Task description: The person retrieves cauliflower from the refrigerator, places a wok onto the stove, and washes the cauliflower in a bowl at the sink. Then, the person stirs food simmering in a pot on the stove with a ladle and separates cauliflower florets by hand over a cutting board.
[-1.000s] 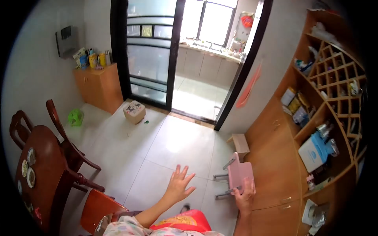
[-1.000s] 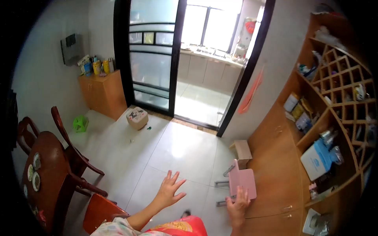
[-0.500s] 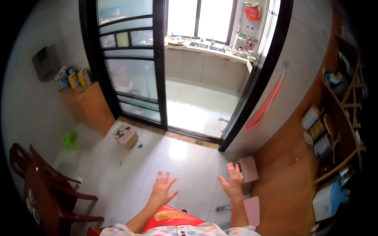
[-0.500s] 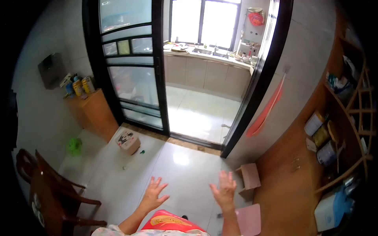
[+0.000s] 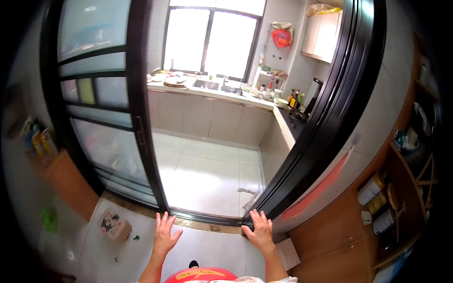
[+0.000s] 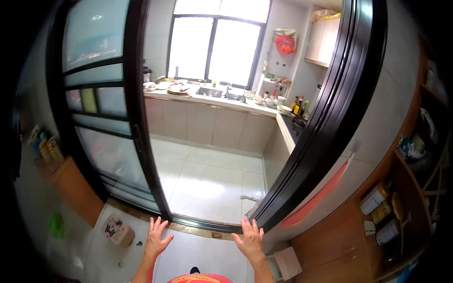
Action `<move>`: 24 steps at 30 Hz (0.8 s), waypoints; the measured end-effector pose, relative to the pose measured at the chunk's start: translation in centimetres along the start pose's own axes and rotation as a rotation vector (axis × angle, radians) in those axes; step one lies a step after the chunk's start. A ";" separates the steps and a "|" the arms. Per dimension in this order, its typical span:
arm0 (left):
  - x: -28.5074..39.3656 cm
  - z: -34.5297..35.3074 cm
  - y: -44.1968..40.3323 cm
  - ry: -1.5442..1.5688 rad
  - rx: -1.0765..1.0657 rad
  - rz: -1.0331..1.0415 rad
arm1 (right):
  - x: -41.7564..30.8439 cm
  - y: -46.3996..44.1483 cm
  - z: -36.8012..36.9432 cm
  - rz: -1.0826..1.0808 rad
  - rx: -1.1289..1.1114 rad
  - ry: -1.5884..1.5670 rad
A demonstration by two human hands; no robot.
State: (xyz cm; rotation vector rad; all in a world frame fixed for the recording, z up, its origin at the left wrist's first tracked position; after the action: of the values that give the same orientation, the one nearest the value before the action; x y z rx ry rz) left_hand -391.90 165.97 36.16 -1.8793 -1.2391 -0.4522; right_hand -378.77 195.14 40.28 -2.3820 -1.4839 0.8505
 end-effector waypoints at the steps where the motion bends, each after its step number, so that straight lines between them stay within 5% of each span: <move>1: 0.3 1.4 -2.7 0.026 -0.006 0.024 | 0.0 -2.0 0.5 0.010 0.025 0.003; 16: -3.0 26.2 -33.0 0.028 -0.147 0.104 | 11.2 -31.7 18.4 0.205 -0.074 0.032; 22: -2.0 31.8 -44.6 0.039 -0.094 0.033 | 13.6 -45.7 24.3 0.027 0.052 -0.017; 24: -3.2 33.9 -47.6 0.053 -0.083 0.047 | 13.4 -49.4 26.7 0.080 -0.063 -0.007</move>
State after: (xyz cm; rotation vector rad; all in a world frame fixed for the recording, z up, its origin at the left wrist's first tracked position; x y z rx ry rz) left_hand -439.97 199.33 34.45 -1.9497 -1.1552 -0.5320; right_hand -426.78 226.86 36.46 -2.5020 -1.4466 0.8419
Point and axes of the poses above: each hand's wrist, its own y-axis away from the middle knuckle, its own z-axis out of the palm, x = y × z, the point moved 3 cm from there along -y, towards the middle knuckle, and after that the axes turned 15 degrees about x, right-handed, at the moved point
